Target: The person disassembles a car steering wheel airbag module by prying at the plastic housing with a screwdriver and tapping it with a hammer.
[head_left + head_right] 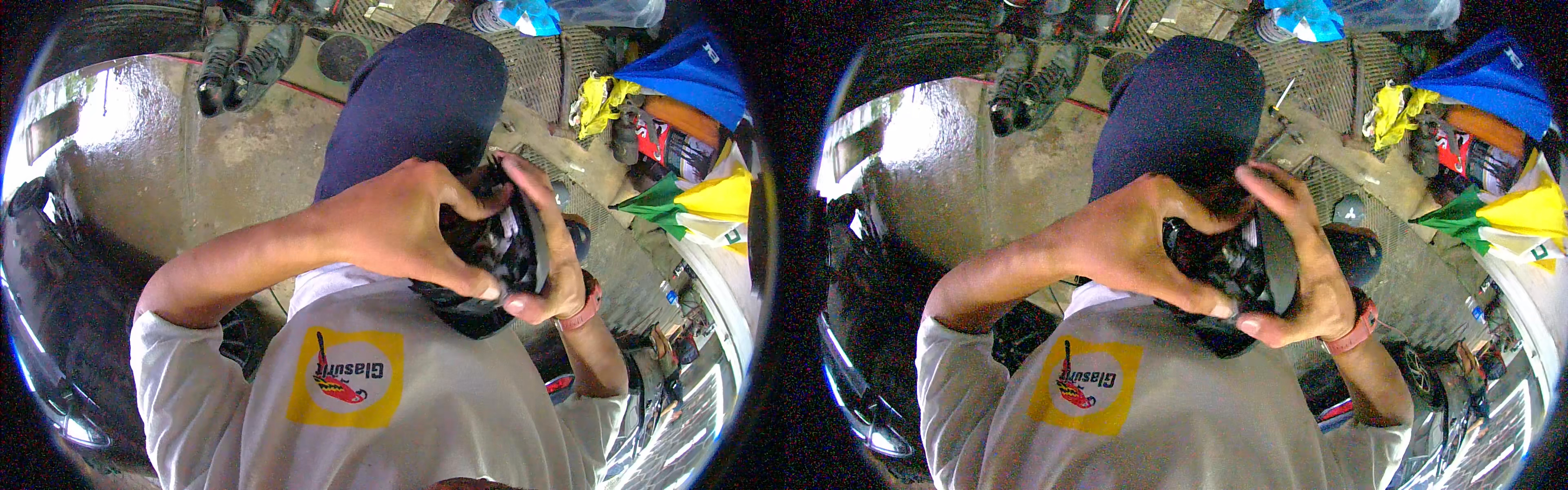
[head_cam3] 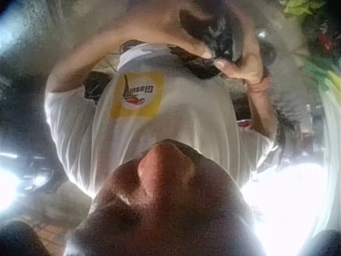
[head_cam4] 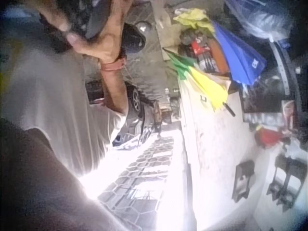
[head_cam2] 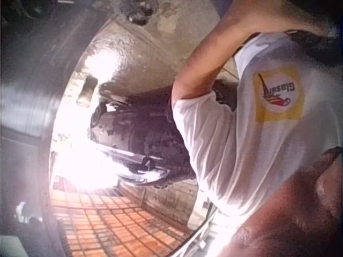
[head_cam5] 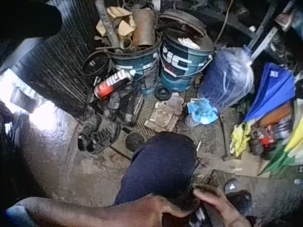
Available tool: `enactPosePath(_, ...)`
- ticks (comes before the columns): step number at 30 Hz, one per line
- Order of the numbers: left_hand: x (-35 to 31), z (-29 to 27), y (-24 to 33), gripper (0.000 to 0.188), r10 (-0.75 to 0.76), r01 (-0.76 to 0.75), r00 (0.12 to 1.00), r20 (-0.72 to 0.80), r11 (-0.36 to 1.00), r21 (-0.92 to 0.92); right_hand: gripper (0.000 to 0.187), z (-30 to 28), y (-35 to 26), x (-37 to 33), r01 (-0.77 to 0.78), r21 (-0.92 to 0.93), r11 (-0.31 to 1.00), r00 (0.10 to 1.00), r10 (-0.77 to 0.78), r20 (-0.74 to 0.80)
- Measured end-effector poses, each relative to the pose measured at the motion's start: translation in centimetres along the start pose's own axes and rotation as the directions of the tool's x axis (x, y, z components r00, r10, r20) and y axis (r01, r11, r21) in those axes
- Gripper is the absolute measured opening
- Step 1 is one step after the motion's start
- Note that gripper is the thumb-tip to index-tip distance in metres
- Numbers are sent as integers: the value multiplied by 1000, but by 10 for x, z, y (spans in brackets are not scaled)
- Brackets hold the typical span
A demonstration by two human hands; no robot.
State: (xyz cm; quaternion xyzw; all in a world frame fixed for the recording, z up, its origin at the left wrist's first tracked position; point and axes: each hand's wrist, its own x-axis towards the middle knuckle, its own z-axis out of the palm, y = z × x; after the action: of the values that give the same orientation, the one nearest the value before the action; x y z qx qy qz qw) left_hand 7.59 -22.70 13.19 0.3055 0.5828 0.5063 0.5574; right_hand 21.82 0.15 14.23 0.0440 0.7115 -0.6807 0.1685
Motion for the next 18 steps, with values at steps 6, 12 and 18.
enactPosePath(6,0,-10,6,78,-79,76,993,85,996,39,118,-7,-8,6,85,-205,975,991,-61,122)
enactPosePath(12,-3,-6,-2,83,13,-13,1000,3,999,47,124,-7,-11,2,115,-254,960,987,-82,135)
enactPosePath(18,-19,-16,-16,87,51,-50,999,-13,822,-567,151,-1,-12,10,147,344,928,972,-71,-223)
